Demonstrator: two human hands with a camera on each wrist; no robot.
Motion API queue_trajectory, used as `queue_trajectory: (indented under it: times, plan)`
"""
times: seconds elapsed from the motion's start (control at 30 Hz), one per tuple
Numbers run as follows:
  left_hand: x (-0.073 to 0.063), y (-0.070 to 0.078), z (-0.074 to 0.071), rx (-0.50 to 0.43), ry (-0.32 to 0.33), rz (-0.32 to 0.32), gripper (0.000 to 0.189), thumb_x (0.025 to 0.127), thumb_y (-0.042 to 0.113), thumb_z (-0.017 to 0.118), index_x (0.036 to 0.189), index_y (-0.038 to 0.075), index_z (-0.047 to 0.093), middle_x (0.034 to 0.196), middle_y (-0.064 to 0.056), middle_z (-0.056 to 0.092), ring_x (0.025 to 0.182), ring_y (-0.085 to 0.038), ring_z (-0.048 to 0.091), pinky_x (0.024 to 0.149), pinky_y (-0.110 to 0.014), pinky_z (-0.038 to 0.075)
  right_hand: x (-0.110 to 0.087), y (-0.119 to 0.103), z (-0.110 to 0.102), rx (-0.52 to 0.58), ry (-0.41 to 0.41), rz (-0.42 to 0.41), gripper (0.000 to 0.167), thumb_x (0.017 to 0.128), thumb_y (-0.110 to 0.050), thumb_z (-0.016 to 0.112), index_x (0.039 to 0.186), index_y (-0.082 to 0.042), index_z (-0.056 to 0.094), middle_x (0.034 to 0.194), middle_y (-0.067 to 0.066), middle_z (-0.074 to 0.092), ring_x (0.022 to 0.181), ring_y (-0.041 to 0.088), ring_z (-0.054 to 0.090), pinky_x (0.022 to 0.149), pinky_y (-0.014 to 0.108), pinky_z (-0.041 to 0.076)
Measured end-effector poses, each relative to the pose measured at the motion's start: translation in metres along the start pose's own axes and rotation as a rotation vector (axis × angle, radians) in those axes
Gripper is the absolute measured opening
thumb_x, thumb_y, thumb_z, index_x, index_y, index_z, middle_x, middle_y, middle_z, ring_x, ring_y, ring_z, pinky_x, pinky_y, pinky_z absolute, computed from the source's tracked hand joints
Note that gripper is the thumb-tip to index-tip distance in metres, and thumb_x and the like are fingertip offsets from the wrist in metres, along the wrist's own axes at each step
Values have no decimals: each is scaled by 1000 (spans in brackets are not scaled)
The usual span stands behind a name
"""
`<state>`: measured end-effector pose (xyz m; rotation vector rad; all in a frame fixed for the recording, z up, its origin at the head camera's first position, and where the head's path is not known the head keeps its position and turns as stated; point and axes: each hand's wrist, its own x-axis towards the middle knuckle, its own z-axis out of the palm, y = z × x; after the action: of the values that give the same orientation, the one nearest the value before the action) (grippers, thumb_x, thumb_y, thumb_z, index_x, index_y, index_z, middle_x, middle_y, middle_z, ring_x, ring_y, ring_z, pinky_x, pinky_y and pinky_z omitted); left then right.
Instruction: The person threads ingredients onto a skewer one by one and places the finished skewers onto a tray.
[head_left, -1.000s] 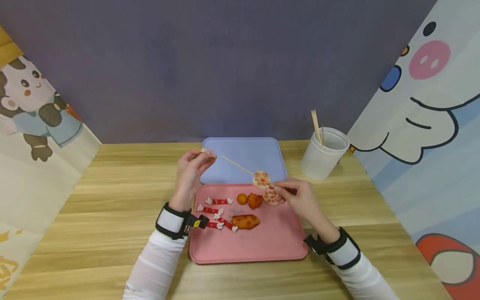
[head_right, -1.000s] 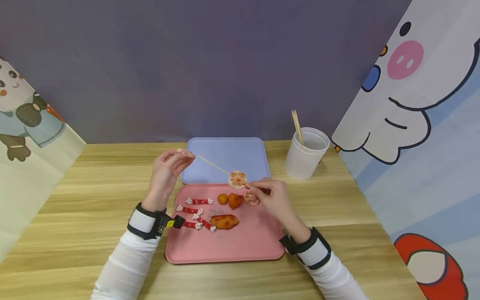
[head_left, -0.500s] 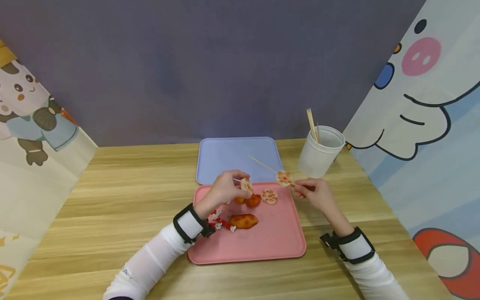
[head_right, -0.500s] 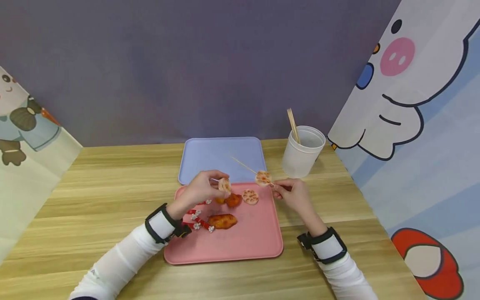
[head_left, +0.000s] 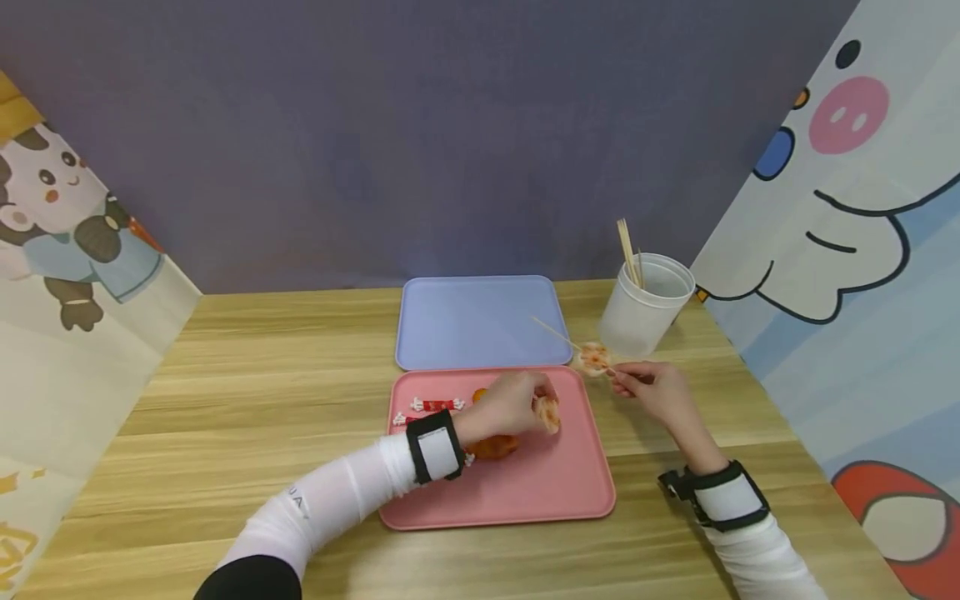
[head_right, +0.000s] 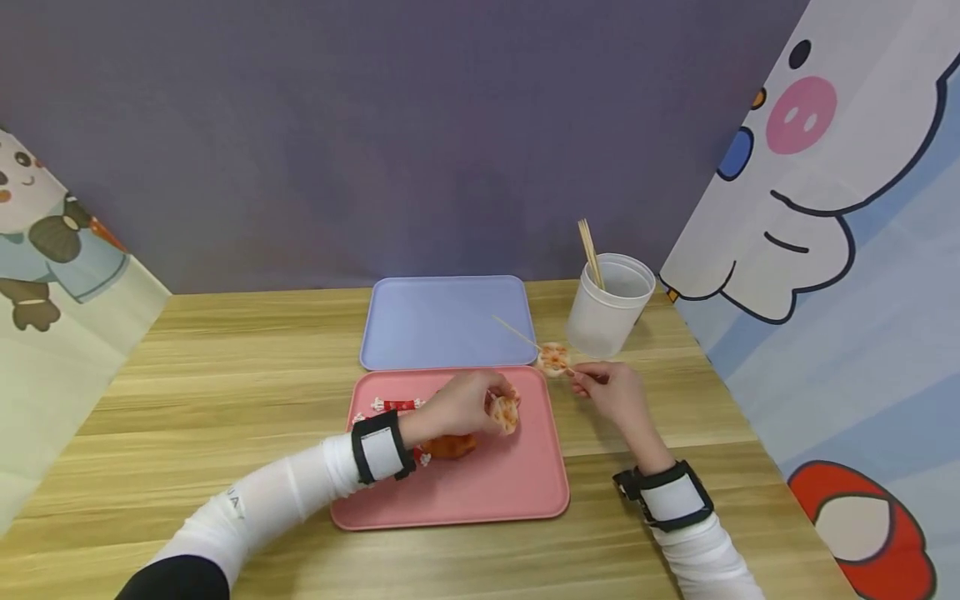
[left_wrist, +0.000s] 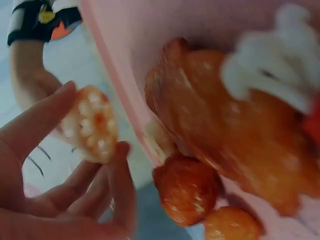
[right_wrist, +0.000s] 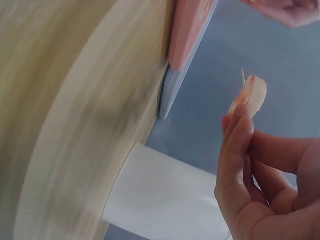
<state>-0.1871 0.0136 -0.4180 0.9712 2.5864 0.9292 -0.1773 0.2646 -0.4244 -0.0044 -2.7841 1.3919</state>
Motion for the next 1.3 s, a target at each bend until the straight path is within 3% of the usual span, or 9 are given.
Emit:
queue_trajectory:
  times: [0.17,0.23,0.47,0.63,0.77,0.87,0.97,1.1,1.3]
  plan:
    - [2,8,13,159,-65,23,28,72,19,80,97,15,69,85,7,67,78,-8,56,89,-25,42,1,2,-3,-21,-1,31,27,94,-7,57,111,13,63,90,23,71,68,1,66,69,33,58]
    - [2,9,17,197,-84,23,24,71,20,80,93,17,69,82,9,65,77,-7,54,90,-26,38,1,2,-4,-16,0,30,27,93,-6,57,110,14,63,90,23,71,67,-1,65,69,33,58]
    - [0,12,24,250,-132,29,19,71,11,77,87,11,66,77,3,60,70,-9,50,64,-18,40,2,2,-4,-64,19,-13,25,92,-5,58,107,13,65,86,22,72,65,2,66,64,26,57]
    - [1,15,16,197,-206,-6,31,74,14,78,102,7,67,92,-2,65,80,-11,55,66,-18,44,1,0,-5,-55,19,-5,25,92,-5,58,107,13,65,87,23,71,65,2,66,62,21,56]
    - [9,21,3,237,-164,-58,22,80,16,72,99,5,66,90,-6,63,84,-16,55,65,-22,44,1,0,-6,-27,9,2,26,92,-5,58,108,15,64,87,24,71,66,3,67,63,22,57]
    - [18,23,-3,344,-98,-73,10,84,17,67,82,7,65,83,-9,61,81,-21,56,64,-27,45,1,0,-8,-11,3,9,26,92,-4,57,108,16,63,87,25,71,68,8,68,65,27,58]
    - [28,21,-4,467,-61,-94,19,84,23,67,71,11,63,84,-11,61,83,-25,58,69,-34,51,1,1,-9,-43,11,4,25,92,-5,58,107,15,64,86,23,71,67,10,69,63,22,56]
    - [34,17,-3,529,-69,-109,28,85,30,68,64,13,60,84,-11,62,85,-28,59,72,-40,53,1,2,-9,-100,25,-6,25,91,-6,59,105,13,66,84,21,72,65,9,68,58,15,52]
    - [37,16,0,555,-78,-106,36,80,37,72,59,16,52,75,-6,62,77,-24,59,65,-37,50,1,5,-10,-93,23,8,25,92,-6,58,105,13,66,85,21,72,66,9,69,60,18,54]
